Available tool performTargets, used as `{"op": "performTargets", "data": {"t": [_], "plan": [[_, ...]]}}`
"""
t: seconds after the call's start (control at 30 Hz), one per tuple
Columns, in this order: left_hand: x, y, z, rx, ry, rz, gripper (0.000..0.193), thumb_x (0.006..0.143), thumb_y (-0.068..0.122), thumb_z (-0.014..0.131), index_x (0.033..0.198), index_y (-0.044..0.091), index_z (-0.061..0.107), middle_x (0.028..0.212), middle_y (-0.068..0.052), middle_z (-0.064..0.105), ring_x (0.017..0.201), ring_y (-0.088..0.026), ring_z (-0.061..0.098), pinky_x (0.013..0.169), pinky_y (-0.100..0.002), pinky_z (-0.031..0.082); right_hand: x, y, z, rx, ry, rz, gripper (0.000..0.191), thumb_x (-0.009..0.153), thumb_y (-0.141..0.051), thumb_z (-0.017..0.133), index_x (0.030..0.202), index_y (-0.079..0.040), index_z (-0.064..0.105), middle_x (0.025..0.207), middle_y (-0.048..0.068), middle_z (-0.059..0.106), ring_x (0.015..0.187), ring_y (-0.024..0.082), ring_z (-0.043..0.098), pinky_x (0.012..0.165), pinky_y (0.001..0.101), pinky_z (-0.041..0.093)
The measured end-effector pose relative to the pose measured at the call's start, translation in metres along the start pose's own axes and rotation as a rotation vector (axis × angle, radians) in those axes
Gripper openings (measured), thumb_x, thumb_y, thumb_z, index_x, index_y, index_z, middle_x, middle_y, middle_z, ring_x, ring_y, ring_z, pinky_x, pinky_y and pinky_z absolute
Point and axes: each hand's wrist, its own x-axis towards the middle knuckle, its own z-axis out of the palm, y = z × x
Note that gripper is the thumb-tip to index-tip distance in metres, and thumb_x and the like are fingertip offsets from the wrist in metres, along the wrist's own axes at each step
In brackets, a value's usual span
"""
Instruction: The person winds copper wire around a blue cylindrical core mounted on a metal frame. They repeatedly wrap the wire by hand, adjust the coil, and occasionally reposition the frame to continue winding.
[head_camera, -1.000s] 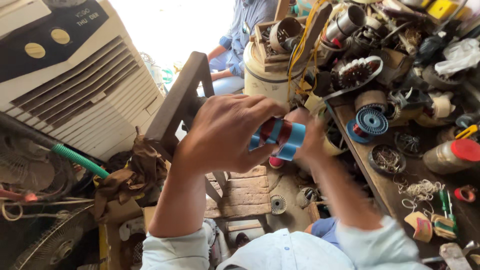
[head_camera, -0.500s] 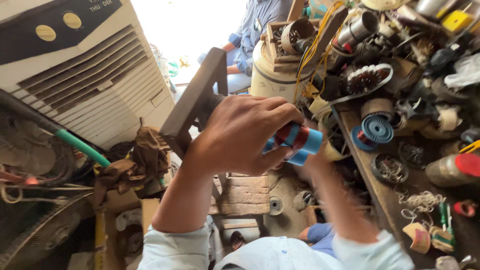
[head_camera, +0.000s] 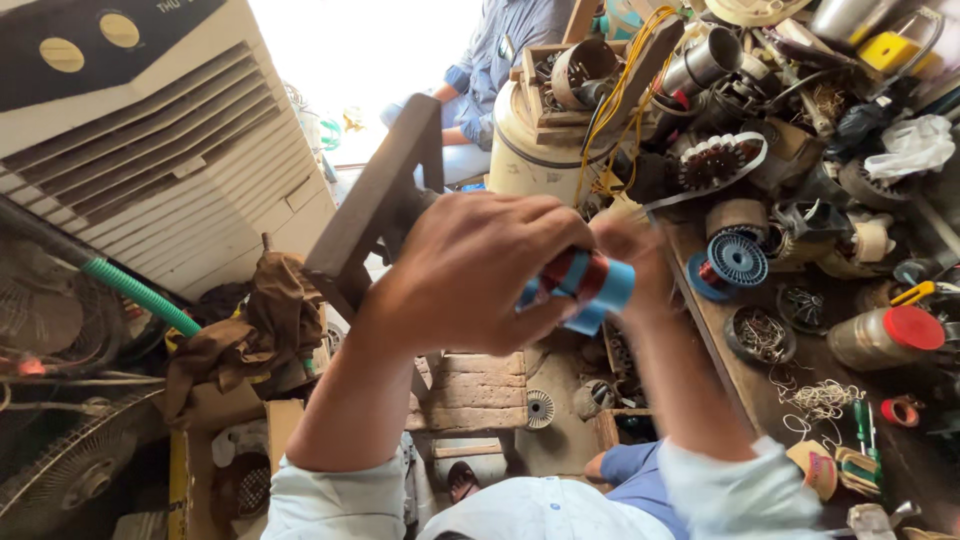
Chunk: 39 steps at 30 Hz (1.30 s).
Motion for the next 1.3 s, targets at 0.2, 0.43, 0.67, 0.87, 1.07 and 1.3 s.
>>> {"op": "performTargets", "data": {"t": [0.2, 0.43, 0.67, 0.87, 1.07, 1.3], "plan": [[-0.004, -0.012, -0.004, 0.027, 0.103, 0.010, 0.035, 0.070, 0.026, 0.078, 0.101, 0.013, 0.066, 0.077, -0.002, 0.066, 0.068, -0.023, 0.069, 0.056, -0.038, 0.050, -0.108, -0.016, 0.080, -0.516, -0.293, -0.141, 0.013, 0.078, 0.009, 0.061, 0.076, -0.004, 0.060, 0.064, 0.008, 0.052, 0.058, 0.020, 0.051, 0.057, 0.0320, 0.041], [0.005, -0.016, 0.000, -0.014, 0.116, -0.023, 0.020, 0.089, 0.025, 0.076, 0.096, 0.015, 0.060, 0.075, -0.001, 0.063, 0.065, -0.021, 0.066, 0.060, -0.040, 0.048, -0.031, -0.126, 0.020, -0.711, -0.356, -0.168, 0.008, 0.080, -0.008, 0.079, 0.081, -0.003, 0.072, 0.062, 0.005, 0.063, 0.049, 0.016, 0.058, 0.047, 0.0311, 0.045], [0.013, -0.026, 0.005, -0.017, 0.085, 0.052, 0.031, 0.077, 0.021, 0.076, 0.099, 0.013, 0.054, 0.073, -0.001, 0.061, 0.063, -0.020, 0.063, 0.053, -0.038, 0.045, 0.023, -0.116, -0.017, -0.769, -0.390, -0.509, 0.005, 0.093, -0.005, 0.077, 0.091, -0.005, 0.073, 0.076, 0.002, 0.071, 0.063, 0.010, 0.067, 0.058, 0.0242, 0.051], [0.021, -0.032, 0.014, 0.020, 0.043, -0.013, 0.038, 0.076, 0.018, 0.074, 0.103, 0.012, 0.048, 0.068, -0.001, 0.059, 0.054, -0.021, 0.060, 0.047, -0.036, 0.043, 0.002, 0.014, 0.014, -0.164, 0.080, 0.217, 0.005, 0.092, -0.005, 0.070, 0.088, -0.004, 0.068, 0.077, 0.002, 0.064, 0.066, 0.012, 0.059, 0.063, 0.0263, 0.047], [0.025, -0.034, 0.014, -0.018, 0.190, 0.059, 0.041, 0.073, 0.025, 0.074, 0.101, 0.012, 0.047, 0.071, -0.001, 0.059, 0.063, -0.025, 0.064, 0.051, -0.041, 0.041, -0.123, -0.030, 0.031, -0.731, -0.436, -0.167, 0.013, 0.078, -0.007, 0.072, 0.073, -0.008, 0.061, 0.065, 0.009, 0.051, 0.061, 0.024, 0.051, 0.059, 0.0393, 0.040], [0.021, -0.019, 0.020, -0.134, 0.188, 0.167, 0.027, 0.104, 0.036, 0.065, 0.102, 0.014, 0.049, 0.078, -0.001, 0.062, 0.074, -0.024, 0.068, 0.059, -0.041, 0.043, 0.019, -0.061, -0.045, -0.547, 0.054, -0.281, 0.028, 0.089, -0.014, 0.068, 0.112, -0.008, 0.053, 0.100, 0.008, 0.058, 0.088, 0.017, 0.060, 0.076, 0.0351, 0.051]]}}
